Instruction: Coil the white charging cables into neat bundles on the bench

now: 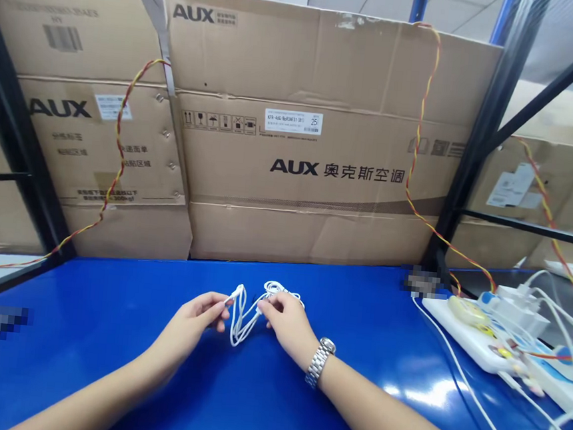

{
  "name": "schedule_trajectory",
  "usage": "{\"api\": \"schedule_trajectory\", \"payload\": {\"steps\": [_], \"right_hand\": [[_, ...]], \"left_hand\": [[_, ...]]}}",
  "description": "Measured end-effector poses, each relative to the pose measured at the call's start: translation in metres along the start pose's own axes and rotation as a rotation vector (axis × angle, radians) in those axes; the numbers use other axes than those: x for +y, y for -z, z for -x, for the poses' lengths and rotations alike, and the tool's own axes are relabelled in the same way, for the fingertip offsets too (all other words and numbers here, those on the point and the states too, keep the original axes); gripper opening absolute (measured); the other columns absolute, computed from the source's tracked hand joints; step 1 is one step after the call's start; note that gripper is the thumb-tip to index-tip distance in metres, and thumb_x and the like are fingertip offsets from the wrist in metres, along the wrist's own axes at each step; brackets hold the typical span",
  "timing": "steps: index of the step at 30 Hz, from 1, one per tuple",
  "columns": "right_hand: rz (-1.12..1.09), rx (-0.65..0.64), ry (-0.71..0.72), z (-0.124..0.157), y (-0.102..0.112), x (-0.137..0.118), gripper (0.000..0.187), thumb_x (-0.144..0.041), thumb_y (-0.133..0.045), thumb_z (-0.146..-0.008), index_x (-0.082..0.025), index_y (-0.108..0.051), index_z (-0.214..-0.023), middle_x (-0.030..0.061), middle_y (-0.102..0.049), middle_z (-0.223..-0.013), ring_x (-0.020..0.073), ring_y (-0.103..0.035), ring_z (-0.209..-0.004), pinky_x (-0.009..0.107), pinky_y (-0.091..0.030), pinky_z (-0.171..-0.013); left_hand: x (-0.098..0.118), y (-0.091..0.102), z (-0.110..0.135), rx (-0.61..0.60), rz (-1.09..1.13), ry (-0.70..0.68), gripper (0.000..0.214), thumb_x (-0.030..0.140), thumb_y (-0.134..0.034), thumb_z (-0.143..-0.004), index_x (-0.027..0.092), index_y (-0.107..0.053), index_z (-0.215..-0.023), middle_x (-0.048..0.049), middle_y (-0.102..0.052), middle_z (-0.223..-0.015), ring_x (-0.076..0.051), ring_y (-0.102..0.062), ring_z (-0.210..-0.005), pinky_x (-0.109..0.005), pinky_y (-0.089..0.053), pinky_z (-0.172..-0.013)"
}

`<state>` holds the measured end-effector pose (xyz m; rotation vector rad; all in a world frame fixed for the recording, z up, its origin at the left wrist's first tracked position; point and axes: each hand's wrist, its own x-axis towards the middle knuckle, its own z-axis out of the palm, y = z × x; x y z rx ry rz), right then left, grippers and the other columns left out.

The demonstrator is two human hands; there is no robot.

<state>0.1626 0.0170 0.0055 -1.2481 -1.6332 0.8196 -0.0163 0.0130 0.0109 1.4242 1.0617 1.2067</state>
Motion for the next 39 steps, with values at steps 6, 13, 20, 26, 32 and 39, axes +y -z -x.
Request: {"api": "schedule_trajectory", "payload": {"steps": [6, 13, 20, 26, 32, 39], "right_hand": [[0.095, 0.018, 0.065, 0.005, 0.0, -0.002, 0.026, -0.038, -0.049, -0.077, -0.019, -0.046, -0.06, -0.0019, -0.051, -0.056, 0.0134, -0.047, -0.055, 0.026, -0.036, -0.055], [0.093, -0.026, 0.078, 0.006, -0.004, -0.002, 0.027, -0.039, -0.048, -0.078, -0.019, -0.045, -0.06, -0.0013, -0.051, -0.055, 0.0139, -0.047, -0.054, 0.027, -0.036, -0.054], [-0.026, -0.063, 0.067, 0.007, -0.004, -0.005, 0.024, -0.038, -0.05, -0.077, -0.019, -0.047, -0.063, -0.0018, -0.051, -0.057, 0.0137, -0.051, -0.055, 0.027, -0.039, -0.056], [-0.218, -0.142, 0.034, 0.005, -0.005, -0.006, 0.022, -0.037, -0.053, -0.076, -0.018, -0.05, -0.065, -0.0012, -0.054, -0.063, 0.0128, -0.053, -0.054, 0.028, -0.042, -0.06], [-0.259, -0.126, 0.004, 0.006, -0.002, -0.01, 0.023, -0.037, -0.05, -0.078, -0.019, -0.052, -0.065, -0.0018, -0.055, -0.061, 0.0132, -0.054, -0.054, 0.029, -0.042, -0.064], [-0.391, -0.172, -0.006, 0.005, -0.003, -0.004, 0.018, -0.033, -0.051, -0.078, -0.018, -0.051, -0.068, -0.0011, -0.057, -0.063, 0.0146, -0.058, -0.061, 0.031, -0.043, -0.072]], "left_hand": [[0.0, -0.002, 0.002, 0.013, -0.047, 0.02, 0.029, 0.043, -0.059, -0.067, 0.016, -0.057, -0.077, 0.0049, -0.051, -0.055, -0.007, -0.041, -0.043, -0.019, -0.028, -0.043], [0.001, -0.002, 0.007, -0.005, -0.118, -0.024, 0.031, 0.047, -0.055, -0.072, 0.018, -0.045, -0.063, 0.0099, -0.035, -0.043, -0.005, -0.027, -0.039, -0.017, -0.02, -0.039], [0.002, -0.005, 0.009, -0.067, -0.075, -0.028, 0.028, 0.046, -0.052, -0.075, 0.018, -0.046, -0.07, 0.0098, -0.038, -0.043, -0.005, -0.027, -0.038, -0.016, -0.02, -0.038], [0.006, -0.005, 0.009, -0.102, -0.054, -0.004, 0.029, 0.045, -0.049, -0.076, 0.017, -0.054, -0.082, 0.0067, -0.048, -0.05, -0.006, -0.034, -0.037, -0.018, -0.024, -0.038], [0.0, -0.004, 0.006, -0.131, -0.036, 0.059, 0.029, 0.044, -0.055, -0.072, 0.016, -0.055, -0.066, 0.006, -0.046, -0.045, -0.006, -0.035, -0.037, -0.018, -0.023, -0.038], [0.004, -0.002, 0.008, -0.124, -0.002, 0.097, 0.028, 0.043, -0.061, -0.068, 0.015, -0.06, -0.071, 0.0061, -0.044, -0.048, -0.005, -0.031, -0.041, -0.018, -0.021, -0.041]]}}
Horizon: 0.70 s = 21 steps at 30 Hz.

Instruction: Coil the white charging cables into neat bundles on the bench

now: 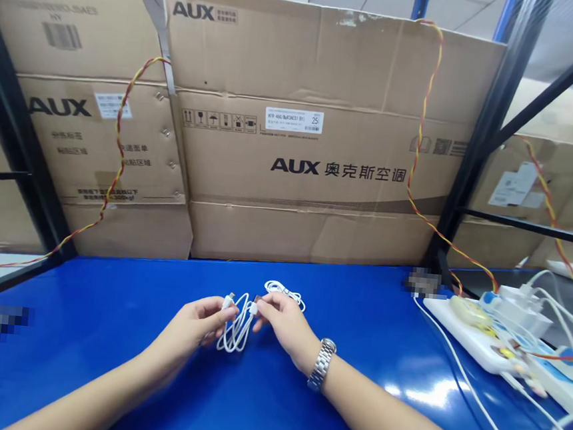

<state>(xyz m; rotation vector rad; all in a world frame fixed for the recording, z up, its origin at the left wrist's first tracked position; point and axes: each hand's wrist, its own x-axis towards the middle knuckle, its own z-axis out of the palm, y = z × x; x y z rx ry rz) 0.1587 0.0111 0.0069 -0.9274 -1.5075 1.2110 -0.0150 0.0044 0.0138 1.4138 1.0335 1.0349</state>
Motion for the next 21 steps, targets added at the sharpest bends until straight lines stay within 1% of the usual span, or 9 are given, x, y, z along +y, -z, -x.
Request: {"api": "schedule_trajectory", "payload": {"steps": [2, 5, 7, 10, 15, 18, 21], "right_hand": [[-0.1, -0.013, -0.032, -0.0006, -0.0003, 0.0022, 0.017, -0.033, -0.052, -0.077, -0.018, -0.051, -0.07, -0.0001, -0.058, -0.067, 0.0151, -0.06, -0.061, 0.032, -0.044, -0.073], [-0.223, -0.013, -0.058, -0.0012, -0.0009, 0.0031, 0.016, -0.033, -0.054, -0.076, -0.018, -0.05, -0.075, 0.0005, -0.06, -0.072, 0.0146, -0.06, -0.058, 0.033, -0.045, -0.07], [-0.256, -0.015, -0.06, -0.0015, -0.001, 0.0026, 0.016, -0.034, -0.054, -0.076, -0.019, -0.05, -0.079, 0.0003, -0.06, -0.073, 0.0141, -0.06, -0.058, 0.032, -0.045, -0.07], [-0.292, -0.019, -0.065, -0.0019, -0.0006, 0.0025, 0.019, -0.035, -0.056, -0.075, -0.018, -0.05, -0.082, 0.0005, -0.061, -0.073, 0.0136, -0.06, -0.059, 0.03, -0.045, -0.069], [-0.26, -0.072, -0.053, -0.0016, -0.0002, 0.0023, 0.025, -0.038, -0.057, -0.074, -0.016, -0.054, -0.085, 0.0025, -0.061, -0.077, 0.014, -0.059, -0.06, 0.031, -0.046, -0.071], [-0.216, -0.111, -0.05, -0.0004, -0.0008, 0.0004, 0.026, -0.04, -0.058, -0.073, -0.016, -0.056, -0.081, 0.0029, -0.061, -0.078, 0.0136, -0.059, -0.061, 0.032, -0.046, -0.073], [-0.197, -0.137, -0.019, 0.001, -0.0019, -0.0007, 0.025, -0.04, -0.058, -0.074, -0.017, -0.055, -0.081, 0.0025, -0.06, -0.079, 0.0137, -0.059, -0.061, 0.032, -0.047, -0.072]], "left_hand": [[0.0014, -0.0004, 0.0006, -0.006, 0.019, 0.008, 0.032, 0.045, -0.057, -0.071, 0.014, -0.064, -0.074, 0.0054, -0.042, -0.051, -0.005, -0.03, -0.043, -0.019, -0.021, -0.043], [0.0009, -0.0018, 0.0003, -0.028, 0.059, 0.018, 0.04, 0.049, -0.05, -0.075, 0.013, -0.067, -0.079, 0.0016, -0.049, -0.061, -0.007, -0.035, -0.05, -0.019, -0.027, -0.047], [-0.0008, -0.0027, -0.0005, -0.034, 0.063, 0.032, 0.038, 0.048, -0.052, -0.073, 0.013, -0.068, -0.078, -0.0002, -0.053, -0.065, -0.009, -0.039, -0.052, -0.02, -0.03, -0.05], [-0.0026, -0.0035, -0.0011, -0.046, 0.079, 0.055, 0.034, 0.045, -0.057, -0.07, 0.012, -0.067, -0.076, -0.0018, -0.057, -0.064, -0.009, -0.039, -0.052, -0.021, -0.03, -0.049], [-0.0004, -0.0016, 0.0012, -0.099, 0.143, 0.047, 0.03, 0.041, -0.059, -0.071, 0.013, -0.067, -0.079, -0.0013, -0.056, -0.063, -0.01, -0.038, -0.053, -0.021, -0.029, -0.051], [-0.0011, 0.0004, 0.0018, -0.081, 0.103, 0.015, 0.028, 0.038, -0.064, -0.067, 0.013, -0.067, -0.077, -0.0018, -0.058, -0.065, -0.01, -0.04, -0.054, -0.021, -0.028, -0.051], [-0.0044, 0.0018, 0.0009, -0.063, 0.064, -0.01, 0.026, 0.037, -0.064, -0.067, 0.013, -0.067, -0.077, -0.0023, -0.061, -0.068, -0.011, -0.044, -0.056, -0.021, -0.03, -0.052]]}}
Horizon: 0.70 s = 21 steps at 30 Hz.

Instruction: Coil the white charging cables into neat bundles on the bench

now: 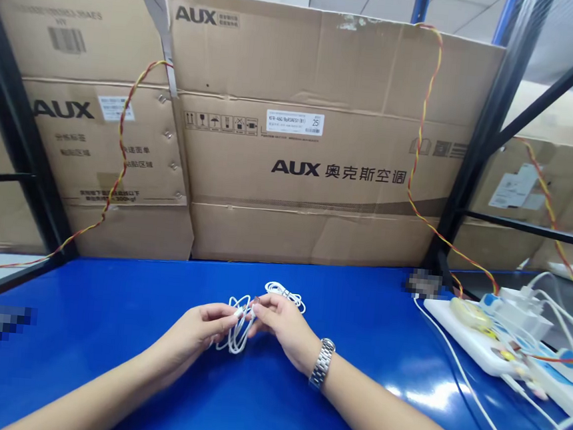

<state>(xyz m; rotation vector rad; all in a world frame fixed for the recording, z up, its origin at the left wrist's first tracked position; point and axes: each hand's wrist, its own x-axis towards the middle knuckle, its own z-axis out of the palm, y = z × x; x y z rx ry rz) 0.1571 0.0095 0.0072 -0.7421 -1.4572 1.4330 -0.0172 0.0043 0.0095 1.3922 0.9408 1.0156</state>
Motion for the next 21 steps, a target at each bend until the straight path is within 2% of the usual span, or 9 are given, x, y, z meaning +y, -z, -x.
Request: {"api": "schedule_trajectory", "payload": {"steps": [5, 7, 8, 10, 12, 14, 16, 18, 21], "right_hand": [[0.095, -0.018, 0.012, 0.001, -0.001, 0.003, 0.023, -0.041, -0.053, -0.077, -0.019, -0.046, -0.081, 0.0007, -0.06, -0.074, 0.0141, -0.059, -0.057, 0.031, -0.047, -0.065], [0.219, 0.01, 0.02, 0.003, -0.002, 0.003, 0.021, -0.039, -0.051, -0.079, -0.02, -0.043, -0.081, -0.0009, -0.058, -0.067, 0.0128, -0.055, -0.05, 0.029, -0.046, -0.057], [0.349, 0.027, 0.061, 0.004, -0.002, 0.003, 0.019, -0.037, -0.05, -0.079, -0.02, -0.043, -0.082, -0.0007, -0.058, -0.067, 0.0129, -0.054, -0.051, 0.028, -0.045, -0.055], [0.723, -0.001, 0.258, 0.009, -0.004, 0.001, 0.012, -0.031, -0.048, -0.082, -0.019, -0.046, -0.083, 0.0019, -0.058, -0.071, 0.0145, -0.054, -0.059, 0.029, -0.044, -0.059], [1.157, -0.127, 0.561, 0.014, -0.007, -0.001, 0.011, -0.024, -0.041, -0.086, -0.018, -0.05, -0.082, 0.0045, -0.059, -0.075, 0.0157, -0.054, -0.068, 0.033, -0.042, -0.07], [1.428, -0.245, 0.801, 0.017, -0.009, -0.003, 0.018, -0.017, -0.036, -0.088, -0.016, -0.052, -0.08, 0.0051, -0.059, -0.073, 0.0152, -0.052, -0.067, 0.036, -0.039, -0.079], [1.539, -0.236, 0.91, 0.019, -0.011, -0.003, 0.021, -0.015, -0.034, -0.088, -0.015, -0.053, -0.079, 0.0043, -0.058, -0.07, 0.0144, -0.05, -0.064, 0.037, -0.036, -0.084], [1.572, -0.184, 0.943, 0.02, -0.013, -0.003, 0.02, -0.016, -0.035, -0.088, -0.015, -0.053, -0.081, 0.004, -0.058, -0.071, 0.0144, -0.049, -0.065, 0.038, -0.035, -0.087], [1.632, -0.189, 1.01, 0.021, -0.014, -0.006, 0.019, -0.014, -0.036, -0.086, -0.015, -0.055, -0.084, 0.0049, -0.06, -0.076, 0.0163, -0.051, -0.071, 0.04, -0.032, -0.09]], "left_hand": [[-0.004, 0.001, -0.003, -0.006, -0.046, -0.012, 0.023, 0.037, -0.062, -0.068, 0.014, -0.065, -0.074, -0.001, -0.061, -0.065, -0.011, -0.046, -0.054, -0.021, -0.031, -0.051], [-0.003, 0.0, -0.005, 0.024, -0.055, -0.017, 0.025, 0.039, -0.06, -0.069, 0.015, -0.062, -0.071, 0.001, -0.058, -0.059, -0.01, -0.045, -0.051, -0.021, -0.031, -0.05], [-0.003, -0.001, -0.005, 0.051, -0.048, -0.022, 0.026, 0.041, -0.059, -0.07, 0.015, -0.06, -0.069, 0.002, -0.057, -0.057, -0.01, -0.045, -0.049, -0.021, -0.031, -0.049], [-0.002, -0.002, -0.006, 0.107, -0.021, -0.032, 0.028, 0.044, -0.057, -0.07, 0.016, -0.056, -0.068, 0.0029, -0.055, -0.055, -0.01, -0.046, -0.047, -0.021, -0.033, -0.048], [0.0, -0.004, -0.005, 0.142, 0.008, -0.048, 0.029, 0.046, -0.056, -0.07, 0.017, -0.053, -0.068, 0.0021, -0.056, -0.058, -0.011, -0.049, -0.048, -0.023, -0.036, -0.047], [0.001, -0.005, -0.004, 0.151, 0.025, -0.072, 0.029, 0.046, -0.056, -0.07, 0.018, -0.052, -0.069, 0.001, -0.057, -0.062, -0.012, -0.053, -0.053, -0.024, -0.04, -0.051], [0.002, -0.005, -0.002, 0.13, 0.032, -0.085, 0.027, 0.044, -0.058, -0.07, 0.018, -0.053, -0.071, 0.0001, -0.059, -0.067, -0.013, -0.054, -0.059, -0.024, -0.042, -0.055], [0.002, -0.006, 0.0, 0.078, 0.045, -0.071, 0.025, 0.041, -0.061, -0.07, 0.017, -0.054, -0.072, 0.0003, -0.058, -0.068, -0.013, -0.054, -0.061, -0.023, -0.042, -0.056], [0.002, -0.008, 0.002, -0.04, 0.133, -0.03, 0.021, 0.036, -0.061, -0.072, 0.017, -0.053, -0.074, 0.001, -0.058, -0.07, -0.011, -0.052, -0.061, -0.022, -0.04, -0.056]]}}
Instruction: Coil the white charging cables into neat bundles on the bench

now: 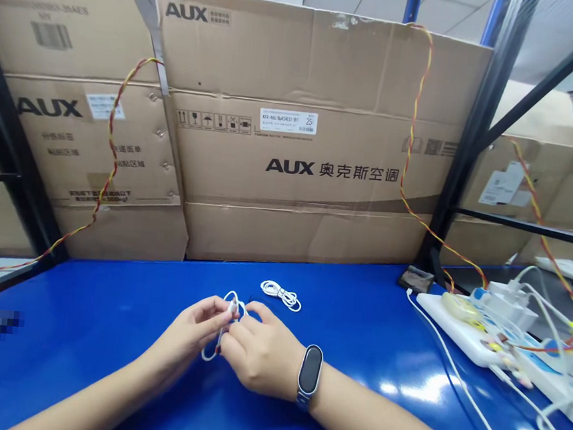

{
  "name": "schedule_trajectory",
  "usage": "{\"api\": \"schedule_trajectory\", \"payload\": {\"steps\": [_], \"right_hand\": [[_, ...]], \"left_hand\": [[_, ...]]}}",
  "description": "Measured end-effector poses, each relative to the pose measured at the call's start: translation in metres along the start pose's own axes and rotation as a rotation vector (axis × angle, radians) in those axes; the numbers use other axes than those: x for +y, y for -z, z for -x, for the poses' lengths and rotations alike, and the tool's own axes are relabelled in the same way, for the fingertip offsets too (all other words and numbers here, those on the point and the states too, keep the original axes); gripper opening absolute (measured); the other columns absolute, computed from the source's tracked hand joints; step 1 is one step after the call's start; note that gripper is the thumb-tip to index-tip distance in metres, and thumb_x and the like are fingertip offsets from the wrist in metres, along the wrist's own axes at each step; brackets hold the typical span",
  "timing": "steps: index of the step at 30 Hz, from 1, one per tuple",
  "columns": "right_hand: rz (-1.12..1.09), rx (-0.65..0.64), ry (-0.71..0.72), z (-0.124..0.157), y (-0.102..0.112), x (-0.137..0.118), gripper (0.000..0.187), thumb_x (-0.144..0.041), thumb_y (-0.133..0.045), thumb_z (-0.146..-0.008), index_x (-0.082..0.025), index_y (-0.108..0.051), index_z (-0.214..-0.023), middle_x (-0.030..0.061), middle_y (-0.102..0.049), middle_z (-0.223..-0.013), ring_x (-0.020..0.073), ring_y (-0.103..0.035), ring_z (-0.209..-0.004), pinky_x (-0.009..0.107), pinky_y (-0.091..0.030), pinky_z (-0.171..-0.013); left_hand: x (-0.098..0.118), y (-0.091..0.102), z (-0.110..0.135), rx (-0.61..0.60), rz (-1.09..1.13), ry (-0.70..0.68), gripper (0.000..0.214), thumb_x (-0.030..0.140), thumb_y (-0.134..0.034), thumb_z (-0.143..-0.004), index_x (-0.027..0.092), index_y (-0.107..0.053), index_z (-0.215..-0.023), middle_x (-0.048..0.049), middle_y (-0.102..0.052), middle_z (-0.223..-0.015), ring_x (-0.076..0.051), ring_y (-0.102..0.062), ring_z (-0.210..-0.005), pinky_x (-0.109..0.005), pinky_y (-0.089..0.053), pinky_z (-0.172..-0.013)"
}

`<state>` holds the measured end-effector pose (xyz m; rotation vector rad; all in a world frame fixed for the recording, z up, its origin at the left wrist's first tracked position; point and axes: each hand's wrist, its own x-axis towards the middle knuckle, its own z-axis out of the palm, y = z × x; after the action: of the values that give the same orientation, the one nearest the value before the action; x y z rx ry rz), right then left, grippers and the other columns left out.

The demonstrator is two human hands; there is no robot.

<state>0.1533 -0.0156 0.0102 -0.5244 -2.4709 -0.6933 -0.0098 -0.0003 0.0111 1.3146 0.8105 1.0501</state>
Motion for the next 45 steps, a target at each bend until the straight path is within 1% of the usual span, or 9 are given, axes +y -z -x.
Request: {"api": "schedule_trajectory", "payload": {"steps": [4, 7, 10, 14, 18, 23, 27, 39, 45], "right_hand": [[0.07, -0.019, 0.087, -0.001, 0.003, 0.0, 0.022, -0.01, -0.035, -0.084, -0.016, -0.056, -0.085, 0.0062, -0.062, -0.08, 0.0188, -0.052, -0.077, 0.041, -0.031, -0.092], [-0.022, 0.0, -0.014, 0.0, 0.003, -0.001, 0.019, -0.012, -0.037, -0.085, -0.015, -0.054, -0.093, 0.0077, -0.061, -0.085, 0.0186, -0.052, -0.076, 0.041, -0.035, -0.086], [-0.29, 0.106, -0.308, 0.0, 0.0, -0.001, 0.012, -0.019, -0.044, -0.085, -0.017, -0.051, -0.093, 0.0074, -0.059, -0.087, 0.0187, -0.052, -0.079, 0.037, -0.04, -0.075], [-0.876, 0.197, -0.801, 0.0, -0.008, 0.003, 0.013, -0.031, -0.051, -0.082, -0.02, -0.044, -0.082, 0.0009, -0.053, -0.074, 0.0139, -0.052, -0.065, 0.028, -0.043, -0.06], [-1.292, 0.264, -0.981, 0.0, -0.019, 0.011, 0.023, -0.034, -0.06, -0.074, -0.02, -0.041, -0.076, -0.0028, -0.05, -0.07, 0.0099, -0.05, -0.057, 0.023, -0.04, -0.052], [-1.544, 0.252, -1.02, -0.001, -0.022, 0.014, 0.03, -0.033, -0.067, -0.067, -0.02, -0.041, -0.075, -0.005, -0.051, -0.065, 0.0076, -0.048, -0.046, 0.022, -0.04, -0.044], [-1.634, 0.197, -1.009, -0.004, -0.016, 0.012, 0.033, -0.031, -0.069, -0.064, -0.018, -0.047, -0.084, -0.0035, -0.054, -0.068, 0.0088, -0.053, -0.05, 0.024, -0.044, -0.051], [-1.597, 0.136, -0.916, -0.007, -0.014, 0.007, 0.032, -0.038, -0.059, -0.074, -0.017, -0.047, -0.095, -0.0038, -0.055, -0.061, 0.0101, -0.053, -0.053, 0.025, -0.044, -0.052], [-1.501, 0.165, -0.995, -0.003, -0.021, 0.009, 0.027, -0.038, -0.061, -0.072, -0.017, -0.046, -0.082, -0.0025, -0.056, -0.066, 0.0094, -0.053, -0.052, 0.025, -0.043, -0.053]], "left_hand": [[-0.006, -0.005, 0.0, -0.119, 0.131, 0.092, 0.021, 0.038, -0.056, -0.076, 0.018, -0.05, -0.074, 0.0034, -0.054, -0.068, -0.008, -0.046, -0.056, -0.02, -0.035, -0.054], [-0.012, -0.005, -0.001, -0.169, 0.12, 0.065, 0.023, 0.04, -0.056, -0.075, 0.018, -0.049, -0.073, 0.0044, -0.05, -0.064, -0.008, -0.044, -0.057, -0.02, -0.034, -0.056], [-0.014, -0.003, -0.002, -0.181, 0.084, -0.006, 0.023, 0.04, -0.057, -0.074, 0.018, -0.049, -0.072, 0.0043, -0.049, -0.067, -0.009, -0.044, -0.063, -0.021, -0.035, -0.061], [-0.008, -0.003, 0.0, -0.181, -0.035, -0.025, 0.023, 0.042, -0.048, -0.08, 0.019, -0.048, -0.076, 0.0023, -0.055, -0.073, -0.011, -0.049, -0.07, -0.023, -0.035, -0.067], [-0.003, -0.005, 0.003, -0.165, -0.147, -0.046, 0.026, 0.044, -0.042, -0.083, 0.019, -0.046, -0.077, -0.0007, -0.061, -0.079, -0.013, -0.052, -0.068, -0.025, -0.035, -0.066], [-0.001, -0.007, 0.007, -0.218, -0.17, -0.065, 0.025, 0.042, -0.038, -0.085, 0.019, -0.045, -0.077, -0.0015, -0.063, -0.078, -0.014, -0.054, -0.07, -0.026, -0.036, -0.068], [-0.004, -0.008, 0.007, -0.245, -0.158, -0.076, 0.027, 0.042, -0.036, -0.086, 0.018, -0.045, -0.078, 0.0003, -0.06, -0.063, -0.012, -0.053, -0.06, -0.025, -0.037, -0.063], [-0.006, -0.006, 0.003, -0.169, -0.119, -0.041, 0.03, 0.046, -0.038, -0.083, 0.019, -0.042, -0.073, 0.0024, -0.058, -0.062, -0.008, -0.047, -0.042, -0.02, -0.035, -0.043], [-0.009, -0.004, 0.001, -0.113, -0.19, -0.036, 0.029, 0.045, -0.038, -0.083, 0.019, -0.044, -0.074, 0.0048, -0.054, -0.048, -0.008, -0.044, -0.038, -0.019, -0.033, -0.042]]}}
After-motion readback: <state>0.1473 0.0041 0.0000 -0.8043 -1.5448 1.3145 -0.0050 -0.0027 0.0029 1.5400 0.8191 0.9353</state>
